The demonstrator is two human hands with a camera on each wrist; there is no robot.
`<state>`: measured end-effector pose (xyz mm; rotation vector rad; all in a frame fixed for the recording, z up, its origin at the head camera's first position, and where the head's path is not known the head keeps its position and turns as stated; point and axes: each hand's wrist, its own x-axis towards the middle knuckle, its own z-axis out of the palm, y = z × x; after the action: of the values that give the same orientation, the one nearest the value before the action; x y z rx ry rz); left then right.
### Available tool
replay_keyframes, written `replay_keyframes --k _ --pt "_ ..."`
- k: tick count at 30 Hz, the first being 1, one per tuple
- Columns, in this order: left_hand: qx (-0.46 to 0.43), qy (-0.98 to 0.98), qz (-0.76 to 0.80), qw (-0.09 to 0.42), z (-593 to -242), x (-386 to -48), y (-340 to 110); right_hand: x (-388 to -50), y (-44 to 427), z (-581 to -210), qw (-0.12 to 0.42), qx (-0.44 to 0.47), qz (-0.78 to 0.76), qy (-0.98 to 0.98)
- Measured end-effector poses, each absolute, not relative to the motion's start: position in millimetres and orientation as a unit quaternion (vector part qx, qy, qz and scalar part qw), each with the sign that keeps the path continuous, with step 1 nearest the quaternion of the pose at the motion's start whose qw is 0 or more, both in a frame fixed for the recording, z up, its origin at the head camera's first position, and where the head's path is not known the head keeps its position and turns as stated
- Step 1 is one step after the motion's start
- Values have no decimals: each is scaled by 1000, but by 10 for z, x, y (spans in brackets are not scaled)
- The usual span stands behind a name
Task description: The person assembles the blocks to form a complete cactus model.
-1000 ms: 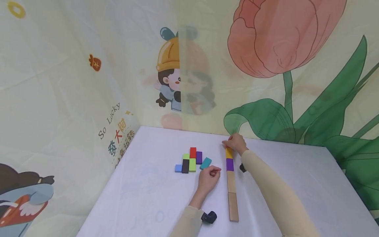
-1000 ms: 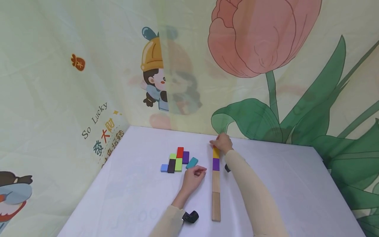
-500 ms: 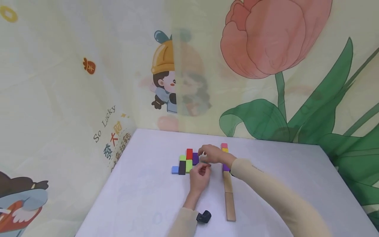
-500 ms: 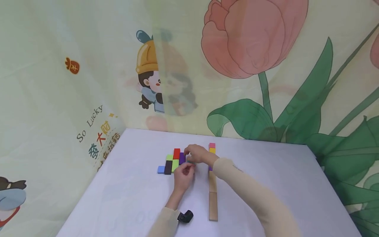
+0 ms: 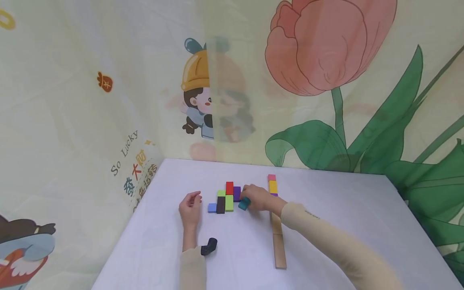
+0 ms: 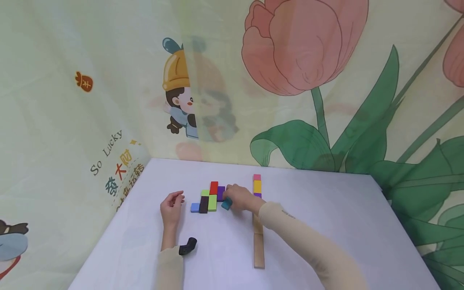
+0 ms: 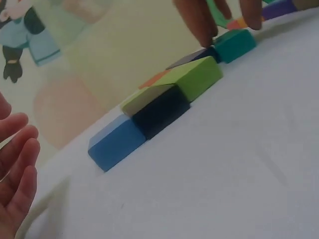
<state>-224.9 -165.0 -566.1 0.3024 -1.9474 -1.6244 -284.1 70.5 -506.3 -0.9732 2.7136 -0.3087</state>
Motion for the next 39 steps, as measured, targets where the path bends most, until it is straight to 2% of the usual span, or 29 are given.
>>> replay_keyframes --k 3,9,21,30,39 --pt "142 -720 -619 278 -5703 -2254 -1735 -2842 704 -5096 104 -336 -98 931" --pt "136 -741 -594 280 -5734 -2252 -1679 -2858 702 -5200 83 -338 -79 934" --pt "132 -754 -579 279 -5759 -2262 -1669 -2896 817 -5155 91 -340 -105 930" --pt "139 -757 -575 279 -5765 -2267 -1657 -2946 1074 -5042 92 -271 -224 932" --pt "136 -757 -573 283 -5772 -2288 -1670 -2852 1174 -5085 78 -280 -178 940"
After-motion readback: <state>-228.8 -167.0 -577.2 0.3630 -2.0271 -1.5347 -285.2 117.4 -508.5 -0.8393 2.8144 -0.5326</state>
